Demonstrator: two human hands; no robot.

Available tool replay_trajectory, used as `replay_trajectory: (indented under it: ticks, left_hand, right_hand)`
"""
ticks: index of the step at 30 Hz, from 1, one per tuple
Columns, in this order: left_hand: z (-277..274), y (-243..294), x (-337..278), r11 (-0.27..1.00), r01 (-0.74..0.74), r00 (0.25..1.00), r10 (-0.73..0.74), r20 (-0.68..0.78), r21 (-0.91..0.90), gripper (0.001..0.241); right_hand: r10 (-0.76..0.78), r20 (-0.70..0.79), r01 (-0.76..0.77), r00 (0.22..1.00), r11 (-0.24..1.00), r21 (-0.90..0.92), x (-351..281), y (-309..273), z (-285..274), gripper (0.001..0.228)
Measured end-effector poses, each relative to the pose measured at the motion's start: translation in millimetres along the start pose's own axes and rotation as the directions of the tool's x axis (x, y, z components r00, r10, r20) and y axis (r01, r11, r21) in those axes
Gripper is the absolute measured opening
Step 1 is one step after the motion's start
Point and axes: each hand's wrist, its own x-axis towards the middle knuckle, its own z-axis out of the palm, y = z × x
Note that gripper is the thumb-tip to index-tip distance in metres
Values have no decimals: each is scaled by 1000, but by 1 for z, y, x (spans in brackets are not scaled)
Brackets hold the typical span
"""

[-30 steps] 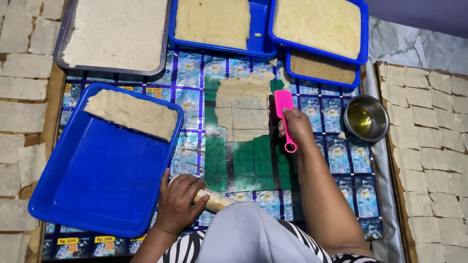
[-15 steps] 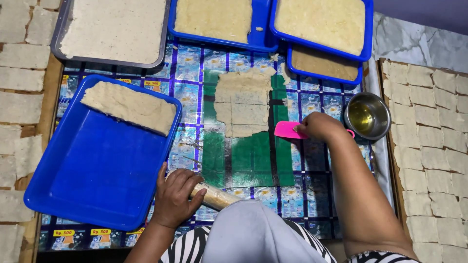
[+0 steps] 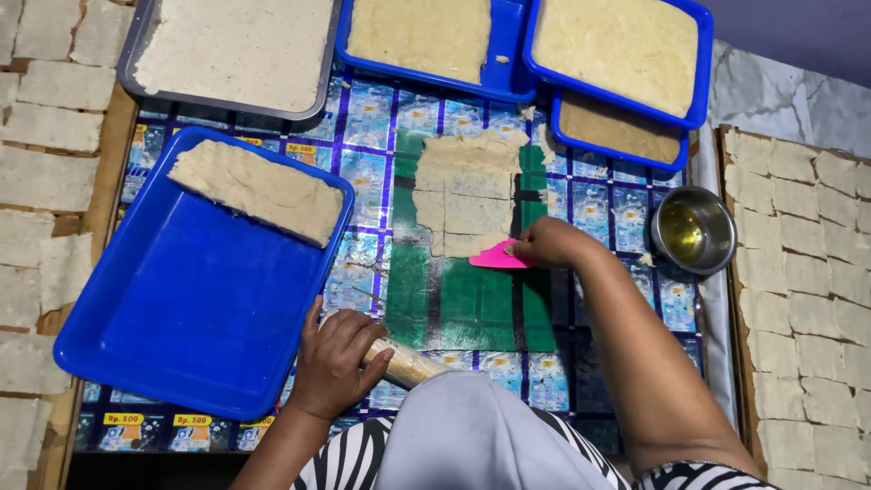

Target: Preparing and cutting thin sheets of pastry dough using a rolling pin and a scraper.

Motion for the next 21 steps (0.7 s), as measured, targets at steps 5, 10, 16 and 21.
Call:
replay_trajectory:
  ticks: [5, 10, 16, 21]
  left_hand:
    - [0, -1, -1, 1000, -12, 1000, 12, -16, -12, 24]
    - [1, -6, -1, 1000, -5, 1000, 4, -20, -28, 27]
    - [0, -5, 2, 999, -23, 999, 22, -41, -38, 25]
    - [-1, -7, 2, 999, 3, 1000, -3, -9, -53, 25]
  right_hand:
    - [-90, -31, 90, 995, 996, -20, -13, -64, 10, 42]
    - [-170, -49, 176, 984, 970, 169, -13, -76, -11, 42]
    - [135, -94, -84, 986, 906, 414, 31, -45, -69, 45]
    - [59, 41, -71, 997, 758, 648, -48, -100, -63, 32]
